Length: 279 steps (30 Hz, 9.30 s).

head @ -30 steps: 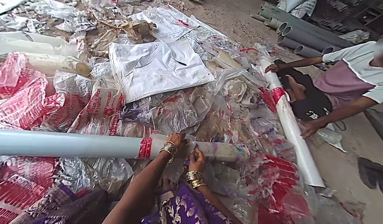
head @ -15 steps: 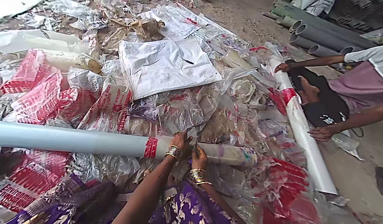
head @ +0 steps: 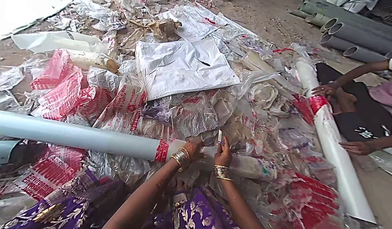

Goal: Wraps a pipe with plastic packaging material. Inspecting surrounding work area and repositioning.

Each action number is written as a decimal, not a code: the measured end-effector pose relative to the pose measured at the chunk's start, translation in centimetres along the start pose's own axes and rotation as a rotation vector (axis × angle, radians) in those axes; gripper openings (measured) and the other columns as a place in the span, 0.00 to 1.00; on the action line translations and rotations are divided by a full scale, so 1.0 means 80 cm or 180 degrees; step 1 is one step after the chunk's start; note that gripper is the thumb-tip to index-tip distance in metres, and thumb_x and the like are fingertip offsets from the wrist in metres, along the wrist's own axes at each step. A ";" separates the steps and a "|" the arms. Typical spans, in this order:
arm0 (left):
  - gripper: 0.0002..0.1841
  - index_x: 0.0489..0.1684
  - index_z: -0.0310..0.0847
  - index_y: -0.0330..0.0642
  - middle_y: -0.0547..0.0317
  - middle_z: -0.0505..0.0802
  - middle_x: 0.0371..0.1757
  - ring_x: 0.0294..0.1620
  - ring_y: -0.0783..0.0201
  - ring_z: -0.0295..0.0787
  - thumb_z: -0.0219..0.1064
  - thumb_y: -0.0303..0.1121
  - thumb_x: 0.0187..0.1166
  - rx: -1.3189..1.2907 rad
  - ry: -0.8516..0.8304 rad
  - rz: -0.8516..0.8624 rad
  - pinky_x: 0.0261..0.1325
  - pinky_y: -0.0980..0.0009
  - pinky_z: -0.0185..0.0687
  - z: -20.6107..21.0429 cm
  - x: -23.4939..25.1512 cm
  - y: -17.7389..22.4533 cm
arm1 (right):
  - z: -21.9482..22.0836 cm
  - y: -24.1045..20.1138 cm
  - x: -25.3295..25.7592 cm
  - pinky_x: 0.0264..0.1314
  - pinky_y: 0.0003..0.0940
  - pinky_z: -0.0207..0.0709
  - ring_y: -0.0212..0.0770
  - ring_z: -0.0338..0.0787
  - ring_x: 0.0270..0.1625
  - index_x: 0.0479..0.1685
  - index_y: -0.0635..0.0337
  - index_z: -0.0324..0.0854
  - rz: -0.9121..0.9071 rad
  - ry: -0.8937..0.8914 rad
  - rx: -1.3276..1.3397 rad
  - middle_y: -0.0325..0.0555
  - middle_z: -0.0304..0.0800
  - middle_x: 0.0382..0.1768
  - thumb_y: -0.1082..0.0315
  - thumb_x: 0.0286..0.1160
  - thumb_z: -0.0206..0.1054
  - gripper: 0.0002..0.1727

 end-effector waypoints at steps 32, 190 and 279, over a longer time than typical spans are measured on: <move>0.24 0.87 0.66 0.52 0.34 0.90 0.66 0.69 0.32 0.85 0.48 0.45 0.95 0.0827 0.0504 -0.1382 0.69 0.32 0.75 -0.058 -0.041 -0.070 | 0.032 0.008 0.016 0.65 0.65 0.78 0.67 0.92 0.60 0.80 0.60 0.75 0.0292 -0.1252 -0.1105 0.66 0.93 0.57 0.66 0.93 0.49 0.23; 0.22 0.84 0.72 0.49 0.38 0.87 0.73 0.72 0.30 0.83 0.49 0.36 0.94 0.0812 -0.0308 0.0028 0.69 0.27 0.71 0.034 0.029 0.019 | -0.031 0.017 -0.098 0.51 0.68 0.78 0.64 0.93 0.44 0.42 0.67 0.94 -0.0447 -0.0380 -0.0499 0.60 0.96 0.39 0.63 0.69 0.71 0.15; 0.14 0.56 0.93 0.39 0.44 0.97 0.55 0.61 0.42 0.95 0.61 0.30 0.85 -0.0086 0.1698 0.0663 0.66 0.41 0.84 0.047 -0.016 0.015 | -0.034 0.029 -0.019 0.61 0.61 0.77 0.58 0.92 0.52 0.43 0.65 0.92 0.0561 -0.1996 -0.0944 0.59 0.95 0.43 0.58 0.65 0.83 0.18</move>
Point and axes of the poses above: each hand's wrist, its own x-axis towards the middle knuckle, its own z-axis out of the palm, y = z × x, the point moved 8 cm from there along x, towards the middle knuckle
